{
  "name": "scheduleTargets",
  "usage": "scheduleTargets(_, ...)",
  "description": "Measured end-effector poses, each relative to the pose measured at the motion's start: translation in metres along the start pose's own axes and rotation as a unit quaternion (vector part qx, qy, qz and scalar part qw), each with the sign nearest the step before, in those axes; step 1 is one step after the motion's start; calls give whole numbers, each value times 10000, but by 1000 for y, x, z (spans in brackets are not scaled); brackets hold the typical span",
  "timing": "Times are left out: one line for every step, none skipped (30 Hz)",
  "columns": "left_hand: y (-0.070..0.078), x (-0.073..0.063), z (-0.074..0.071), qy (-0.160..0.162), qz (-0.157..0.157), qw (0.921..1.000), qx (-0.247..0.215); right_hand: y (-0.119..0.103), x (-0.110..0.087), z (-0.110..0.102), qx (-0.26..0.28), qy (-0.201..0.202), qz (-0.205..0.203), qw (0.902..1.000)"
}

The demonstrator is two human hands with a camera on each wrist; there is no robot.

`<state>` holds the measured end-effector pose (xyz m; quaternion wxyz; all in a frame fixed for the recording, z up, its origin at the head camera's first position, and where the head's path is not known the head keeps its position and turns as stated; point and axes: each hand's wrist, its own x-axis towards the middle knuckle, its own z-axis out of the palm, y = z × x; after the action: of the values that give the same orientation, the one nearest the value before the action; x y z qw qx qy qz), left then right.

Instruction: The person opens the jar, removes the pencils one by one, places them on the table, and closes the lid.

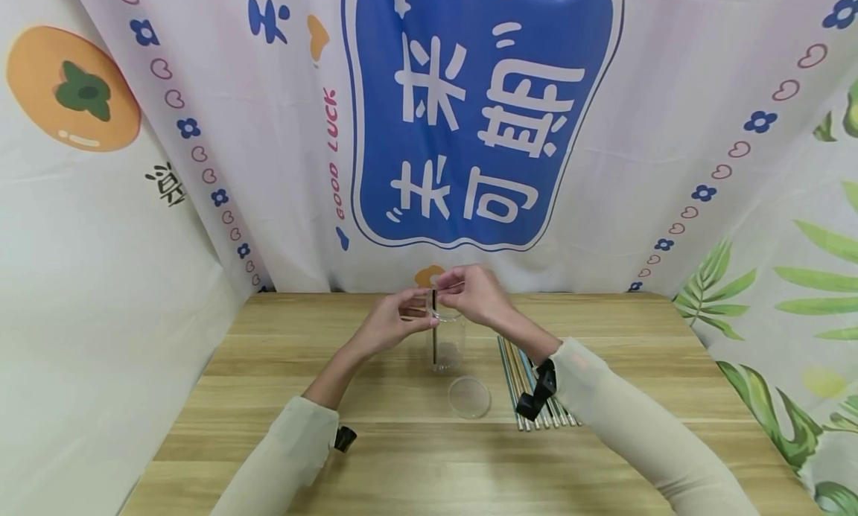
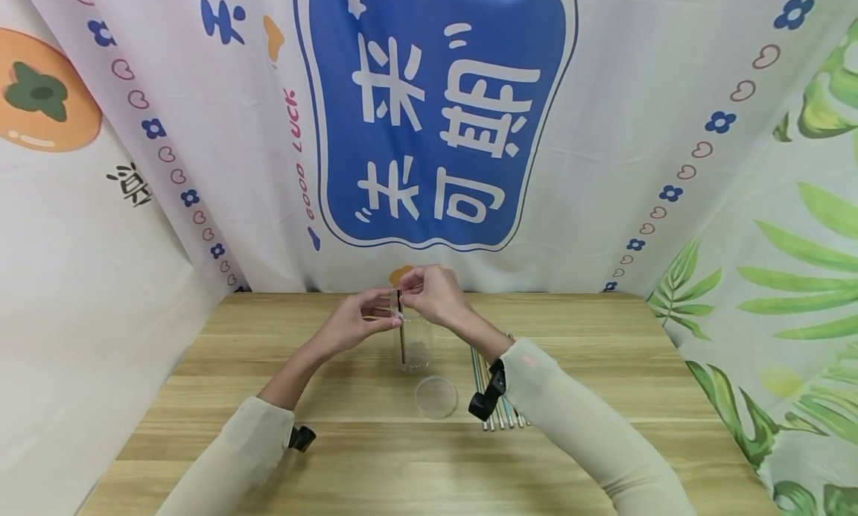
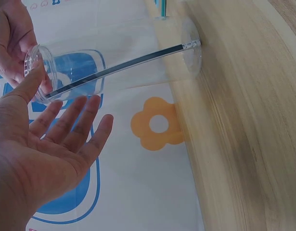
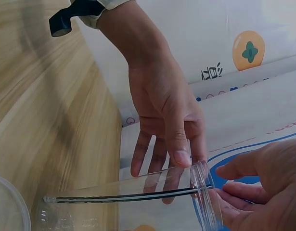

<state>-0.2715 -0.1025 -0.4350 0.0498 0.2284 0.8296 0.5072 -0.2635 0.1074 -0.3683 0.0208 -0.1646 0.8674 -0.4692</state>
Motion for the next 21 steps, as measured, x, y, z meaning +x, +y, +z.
scheduleTargets(0, 0, 0, -2, 8, 10000, 0, 0, 0, 0, -13, -18, -13, 10000)
scheduleTargets(0, 0, 0, 1, 17, 10000, 8, 0, 1, 1, -24, -35, -11, 10000)
scheduleTargets(0, 0, 0, 4, 30, 10000, 15, 0, 2, 1, -46, -50, -19, 10000)
scheduleTargets(0, 0, 0, 7, 42, 10000, 18, 0, 2, 1, -64, -68, -28, 10000)
scheduleTargets(-1, 0, 0, 12, 50, 10000, 27, 0, 3, 2, -84, -86, -30, 9999)
scheduleTargets(-1, 0, 0, 19, 56, 10000, 33, 0, 4, 2, -114, -109, -41, 9999)
scheduleTargets(-1, 0, 1, 25, 62, 10000, 41, 0, 5, 2, -174, -124, -53, 9998)
scheduleTargets(-1, 1, 1, 28, 63, 10000, 50, 0, 6, 2, -209, -140, -40, 9997)
scheduleTargets(-1, 1, 1, 32, 61, 10000, 59, -1, 7, 2, -241, -155, -35, 9996)
scheduleTargets(-1, 1, 1, 38, 52, 10000, 71, -1, 7, 2, -275, -171, -30, 9995)
scheduleTargets(-1, 1, 1, 44, 38, 10000, 80, -2, 8, 2, -311, -193, -34, 9993)
scheduleTargets(-1, 1, 1, 46, 31, 10000, 83, -2, 8, 2, -373, -217, -46, 9991)
scheduleTargets(-1, 2, 1, 50, 23, 9999, 87, -3, 9, 2, -441, -241, -82, 9987)
scheduleTargets(-1, 2, 1, 51, 14, 9999, 92, -3, 9, 2, -486, -265, -101, 9984)
scheduleTargets(0, 1, 1, 50, 22, 9999, 94, -3, 10, 2, -550, -292, -127, 9980)
scheduleTargets(0, 1, 0, 46, 26, 9999, 95, -3, 11, 2, -610, -322, -152, 9975)
scheduleTargets(0, 1, 0, 44, 27, 9999, 98, -3, 11, 1, -680, -356, -181, 9969)
scheduleTargets(0, 1, 0, 40, 31, 9999, 104, -4, 11, 2, -759, -377, -195, 9962)
scheduleTargets(0, 1, 0, 35, 41, 9999, 113, -3, 12, 2, -811, -403, -214, 9957)
scheduleTargets(-1, 1, 0, 26, 37, 9999, 121, -3, 12, 2, -865, -415, -211, 9952)
scheduleTargets(-1, 0, -1, 23, 32, 9999, 129, -3, 12, 3, -923, -425, -224, 9946)
